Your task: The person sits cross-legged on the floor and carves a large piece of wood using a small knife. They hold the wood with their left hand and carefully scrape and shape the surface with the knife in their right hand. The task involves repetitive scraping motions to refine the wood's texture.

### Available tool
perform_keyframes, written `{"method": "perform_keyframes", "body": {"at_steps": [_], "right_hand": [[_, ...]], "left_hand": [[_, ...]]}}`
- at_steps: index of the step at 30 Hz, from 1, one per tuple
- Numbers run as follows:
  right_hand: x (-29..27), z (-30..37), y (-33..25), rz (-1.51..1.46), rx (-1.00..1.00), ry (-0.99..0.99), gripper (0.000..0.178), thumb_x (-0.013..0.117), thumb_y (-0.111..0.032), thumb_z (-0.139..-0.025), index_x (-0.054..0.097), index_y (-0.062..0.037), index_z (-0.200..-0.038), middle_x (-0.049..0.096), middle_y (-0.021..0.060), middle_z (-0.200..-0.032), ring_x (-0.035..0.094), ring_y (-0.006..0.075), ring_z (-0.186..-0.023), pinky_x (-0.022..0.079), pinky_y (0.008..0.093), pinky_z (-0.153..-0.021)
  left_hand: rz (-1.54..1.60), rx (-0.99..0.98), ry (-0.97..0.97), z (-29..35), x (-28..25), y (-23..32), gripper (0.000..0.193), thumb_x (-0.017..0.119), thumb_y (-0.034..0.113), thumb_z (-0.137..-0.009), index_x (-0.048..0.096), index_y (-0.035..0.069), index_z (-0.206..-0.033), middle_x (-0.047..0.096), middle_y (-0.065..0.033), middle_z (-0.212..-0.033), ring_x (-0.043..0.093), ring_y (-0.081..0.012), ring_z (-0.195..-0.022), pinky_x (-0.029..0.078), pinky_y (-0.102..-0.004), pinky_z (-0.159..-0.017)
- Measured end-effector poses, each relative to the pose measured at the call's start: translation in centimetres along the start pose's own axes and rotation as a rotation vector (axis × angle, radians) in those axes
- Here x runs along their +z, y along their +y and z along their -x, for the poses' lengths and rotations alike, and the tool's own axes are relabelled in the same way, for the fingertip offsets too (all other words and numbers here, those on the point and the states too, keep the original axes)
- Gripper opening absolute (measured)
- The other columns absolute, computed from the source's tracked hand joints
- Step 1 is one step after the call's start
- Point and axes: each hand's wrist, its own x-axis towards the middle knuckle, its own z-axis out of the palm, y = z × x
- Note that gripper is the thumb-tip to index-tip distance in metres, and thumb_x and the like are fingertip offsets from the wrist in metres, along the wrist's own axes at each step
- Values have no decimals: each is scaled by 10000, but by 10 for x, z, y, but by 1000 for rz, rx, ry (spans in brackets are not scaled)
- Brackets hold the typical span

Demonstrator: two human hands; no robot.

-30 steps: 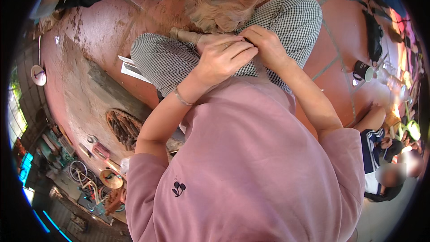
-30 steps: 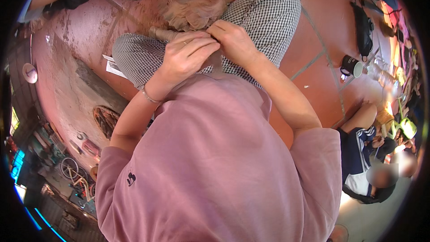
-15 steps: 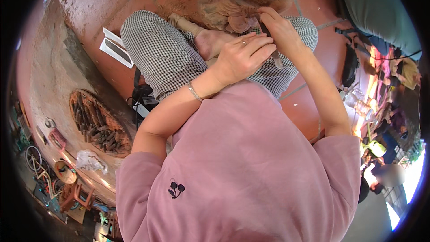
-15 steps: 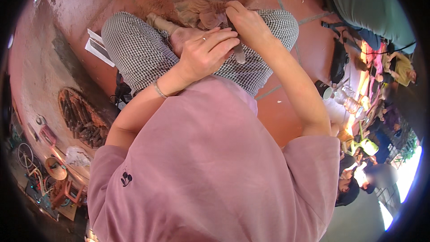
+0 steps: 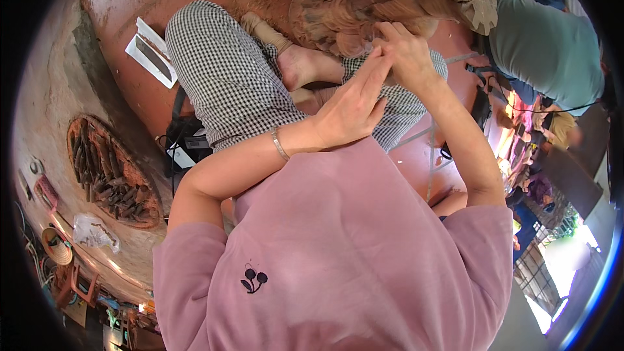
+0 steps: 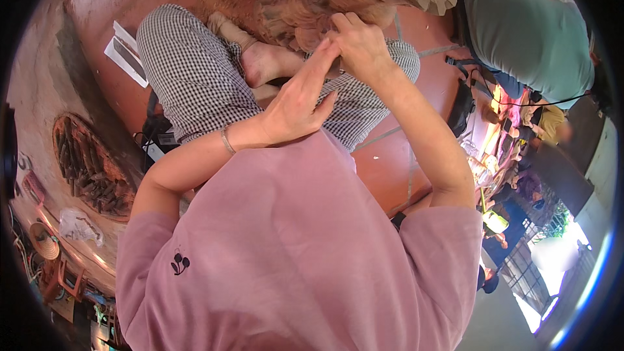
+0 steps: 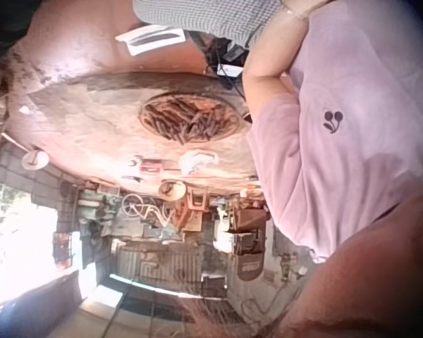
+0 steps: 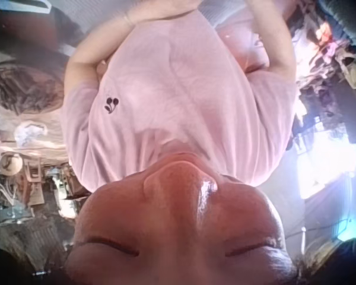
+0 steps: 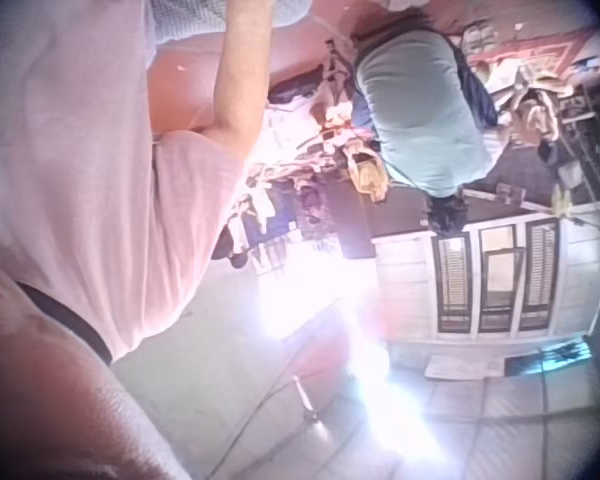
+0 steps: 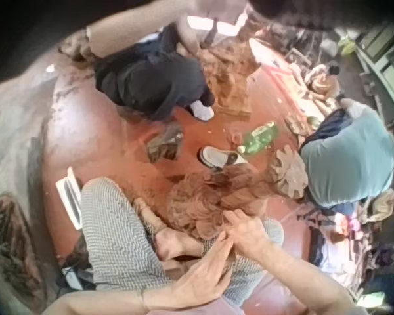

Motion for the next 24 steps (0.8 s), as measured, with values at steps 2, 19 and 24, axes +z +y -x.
{"method": "perform_keyframes", "body": {"at_steps": [2, 19, 24], "right_hand": [[-1, -6, 3, -48, -23, 19, 113, 657, -138, -728, 651, -88, -828, 670, 69, -985, 649, 271, -906, 550, 386, -629], [14, 6, 22, -283, 129, -60, 220, 642, -175, -779, 643, -110, -990, 647, 65, -1168, 654, 262, -983, 553, 384, -772], [0, -1, 14, -88, -60, 29, 245, 648, -197, -792, 671, -115, -1022, 677, 74, -1075, 662, 274, -914, 546, 401, -726]], "left_hand": [[84, -18, 62, -11, -1, 7, 811, 615, -53, -792, 201, -64, -1490, 281, -340, -1488, 298, -472, -1395, 339, -448, -1134], [105, 125, -54, -21, 11, 11, 952, 619, -45, -778, 53, -12, -1542, 79, -307, -1577, 128, -458, -1469, 241, -468, -1190], [230, 66, -11, -14, 16, 7, 1014, 656, -20, -766, 8, -8, -1546, 1, -299, -1590, 63, -462, -1478, 194, -473, -1200]]}}
